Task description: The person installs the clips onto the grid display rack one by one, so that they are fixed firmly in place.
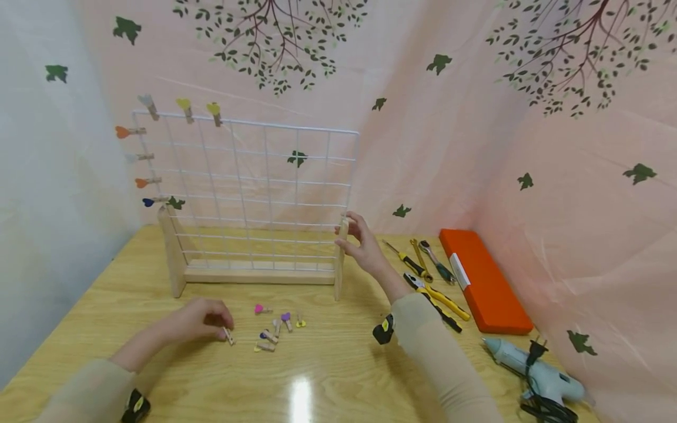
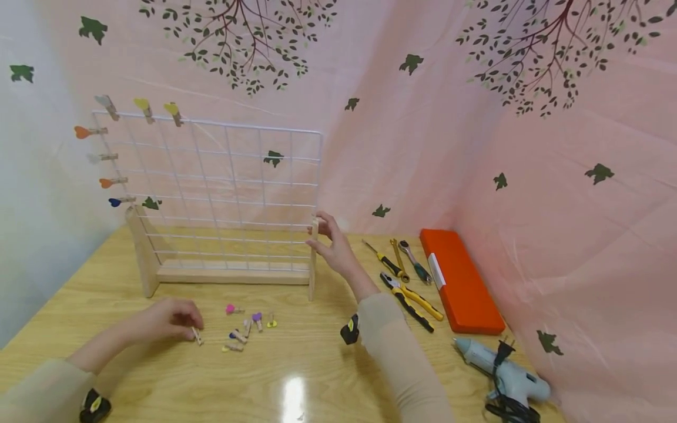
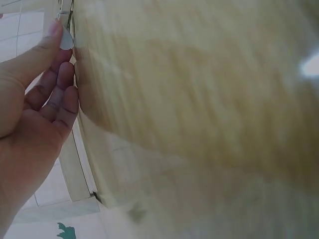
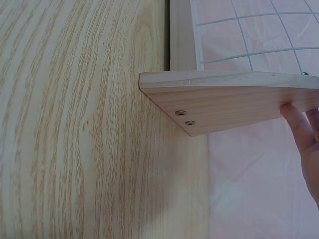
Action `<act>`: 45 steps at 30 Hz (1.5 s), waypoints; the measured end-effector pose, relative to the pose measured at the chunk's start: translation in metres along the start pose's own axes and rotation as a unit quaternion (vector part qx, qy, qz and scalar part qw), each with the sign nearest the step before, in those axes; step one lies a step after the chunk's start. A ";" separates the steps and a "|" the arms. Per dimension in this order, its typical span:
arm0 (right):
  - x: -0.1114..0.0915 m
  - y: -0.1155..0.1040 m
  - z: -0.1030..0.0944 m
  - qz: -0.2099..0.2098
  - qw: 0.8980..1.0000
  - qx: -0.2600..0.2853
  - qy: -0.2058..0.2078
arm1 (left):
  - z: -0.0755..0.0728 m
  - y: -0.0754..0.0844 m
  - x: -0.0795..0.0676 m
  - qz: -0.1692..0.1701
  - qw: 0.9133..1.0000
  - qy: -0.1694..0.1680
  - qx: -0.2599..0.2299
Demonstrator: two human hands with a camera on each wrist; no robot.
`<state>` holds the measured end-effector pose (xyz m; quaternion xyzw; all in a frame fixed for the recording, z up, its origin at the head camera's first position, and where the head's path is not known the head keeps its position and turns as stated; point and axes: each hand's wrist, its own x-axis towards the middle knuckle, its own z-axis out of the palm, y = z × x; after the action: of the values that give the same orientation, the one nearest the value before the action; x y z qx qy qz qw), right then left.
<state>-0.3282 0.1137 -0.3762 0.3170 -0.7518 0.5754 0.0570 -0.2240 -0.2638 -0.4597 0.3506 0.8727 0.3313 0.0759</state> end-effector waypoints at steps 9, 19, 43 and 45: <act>0.000 0.002 0.000 0.010 1.000 0.001 -0.005 | 0.001 0.006 -0.001 -0.047 0.999 -0.011 -0.014; 0.000 -0.001 -0.001 0.003 1.000 -0.006 -0.003 | -0.013 0.025 0.011 -0.038 0.998 0.009 -0.044; -0.001 -0.004 0.001 0.007 1.000 0.002 -0.003 | -0.145 0.150 0.072 0.057 0.895 0.398 0.191; -0.001 -0.004 0.001 0.006 1.000 0.002 -0.004 | -0.161 0.163 0.080 0.063 0.879 0.434 0.188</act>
<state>-0.3253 0.1128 -0.3740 0.3144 -0.7530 0.5759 0.0499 -0.2508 -0.2079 -0.2253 0.2335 0.8402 0.2838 -0.3987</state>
